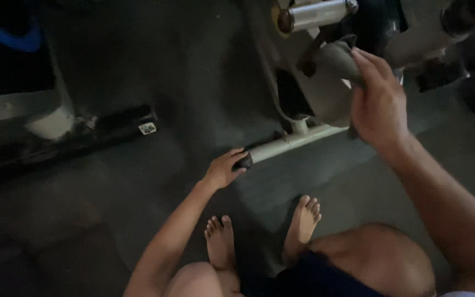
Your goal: The person wipes down various parts of a gym exercise machine with a cloth, including the base frame, the flywheel housing, the pedals, and the adjustment knobs.
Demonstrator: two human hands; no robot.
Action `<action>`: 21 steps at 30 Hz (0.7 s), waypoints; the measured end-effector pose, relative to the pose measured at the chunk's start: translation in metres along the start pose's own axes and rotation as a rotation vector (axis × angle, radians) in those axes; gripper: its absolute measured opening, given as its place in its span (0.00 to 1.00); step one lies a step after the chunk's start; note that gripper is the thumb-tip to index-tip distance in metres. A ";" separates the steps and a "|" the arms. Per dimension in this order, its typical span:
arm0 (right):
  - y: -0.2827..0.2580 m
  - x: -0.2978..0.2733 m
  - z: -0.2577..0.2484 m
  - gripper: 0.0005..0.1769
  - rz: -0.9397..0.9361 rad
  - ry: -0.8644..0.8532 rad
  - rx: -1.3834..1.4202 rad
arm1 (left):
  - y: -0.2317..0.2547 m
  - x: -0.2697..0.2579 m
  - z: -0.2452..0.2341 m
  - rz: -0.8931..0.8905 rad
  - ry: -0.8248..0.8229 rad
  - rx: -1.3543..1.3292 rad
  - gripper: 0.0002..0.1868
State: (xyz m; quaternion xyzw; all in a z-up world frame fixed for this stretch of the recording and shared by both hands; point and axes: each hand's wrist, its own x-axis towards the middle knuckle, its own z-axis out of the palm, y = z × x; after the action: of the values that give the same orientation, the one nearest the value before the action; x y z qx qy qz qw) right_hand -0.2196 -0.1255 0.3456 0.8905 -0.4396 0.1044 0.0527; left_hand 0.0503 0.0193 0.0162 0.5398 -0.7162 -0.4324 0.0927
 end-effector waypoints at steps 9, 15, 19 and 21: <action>0.054 0.056 0.127 0.53 0.153 0.725 0.743 | 0.073 0.016 -0.184 0.098 0.560 -0.636 0.19; -0.023 0.098 0.041 0.33 -0.171 0.448 0.119 | 0.167 0.078 -0.275 0.411 0.679 -1.091 0.29; -0.021 0.106 0.037 0.27 -0.268 0.507 0.261 | 0.195 0.081 -0.271 0.143 0.507 -1.288 0.38; -0.025 0.112 0.028 0.27 -0.325 0.461 0.302 | 0.198 0.082 -0.265 0.143 0.530 -1.275 0.35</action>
State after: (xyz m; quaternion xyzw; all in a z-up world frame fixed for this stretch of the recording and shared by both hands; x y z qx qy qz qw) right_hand -0.1296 -0.2014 0.3442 0.8998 -0.2474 0.3577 0.0343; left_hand 0.0394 -0.1803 0.2926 0.4187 -0.3093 -0.6152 0.5921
